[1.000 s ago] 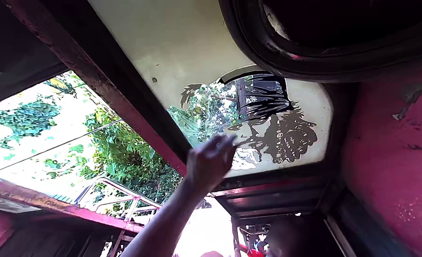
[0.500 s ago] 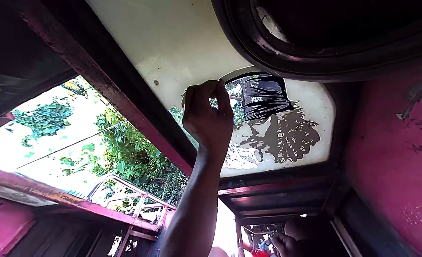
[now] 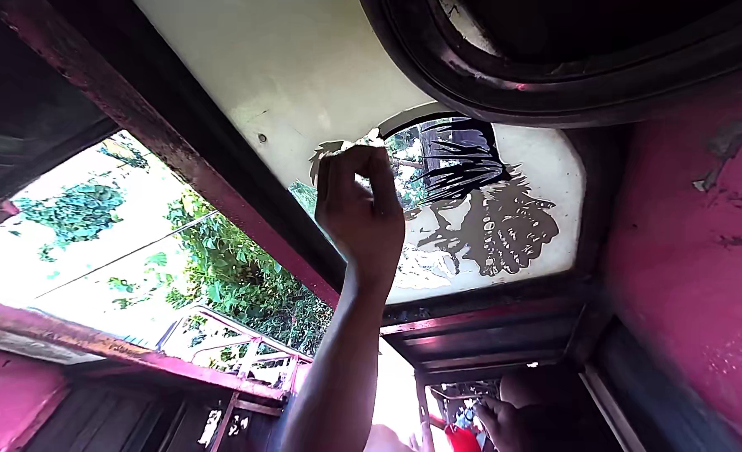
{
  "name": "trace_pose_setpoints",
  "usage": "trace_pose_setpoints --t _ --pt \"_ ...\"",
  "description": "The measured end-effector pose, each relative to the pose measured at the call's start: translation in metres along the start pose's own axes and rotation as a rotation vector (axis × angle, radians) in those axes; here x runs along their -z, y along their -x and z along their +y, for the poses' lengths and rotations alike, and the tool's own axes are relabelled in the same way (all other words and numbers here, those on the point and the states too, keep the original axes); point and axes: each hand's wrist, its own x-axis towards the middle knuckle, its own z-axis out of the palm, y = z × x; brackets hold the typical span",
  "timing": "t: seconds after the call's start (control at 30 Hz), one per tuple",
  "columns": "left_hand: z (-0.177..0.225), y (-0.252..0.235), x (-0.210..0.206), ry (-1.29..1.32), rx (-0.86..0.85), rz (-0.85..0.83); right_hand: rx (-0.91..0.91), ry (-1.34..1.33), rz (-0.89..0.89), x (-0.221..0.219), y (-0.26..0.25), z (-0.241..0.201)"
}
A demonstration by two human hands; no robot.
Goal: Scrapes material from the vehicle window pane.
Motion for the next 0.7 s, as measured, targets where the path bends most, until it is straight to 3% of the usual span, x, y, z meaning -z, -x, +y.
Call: trace_pose_setpoints --t 0.13,0.3,0.4,0.5,0.7 --pt "-0.005 0.005 -0.004 -0.112 -0.064 0.049 0.000 0.026 -0.016 -0.001 0.001 -0.006" --pt "0.004 0.001 -0.027 -0.119 -0.049 0.237 0.014 0.067 0.045 -0.001 0.003 -0.002" --pt "0.017 -0.003 -0.027 -0.122 0.111 0.210 0.013 0.064 0.025 -0.001 -0.001 0.007" --pt "0.032 -0.010 -0.023 -0.123 0.285 0.119 -0.015 0.068 0.025 0.007 0.010 -0.017" --pt "0.056 -0.025 -0.026 0.103 0.564 0.027 -0.021 0.026 0.050 0.001 0.003 -0.010"
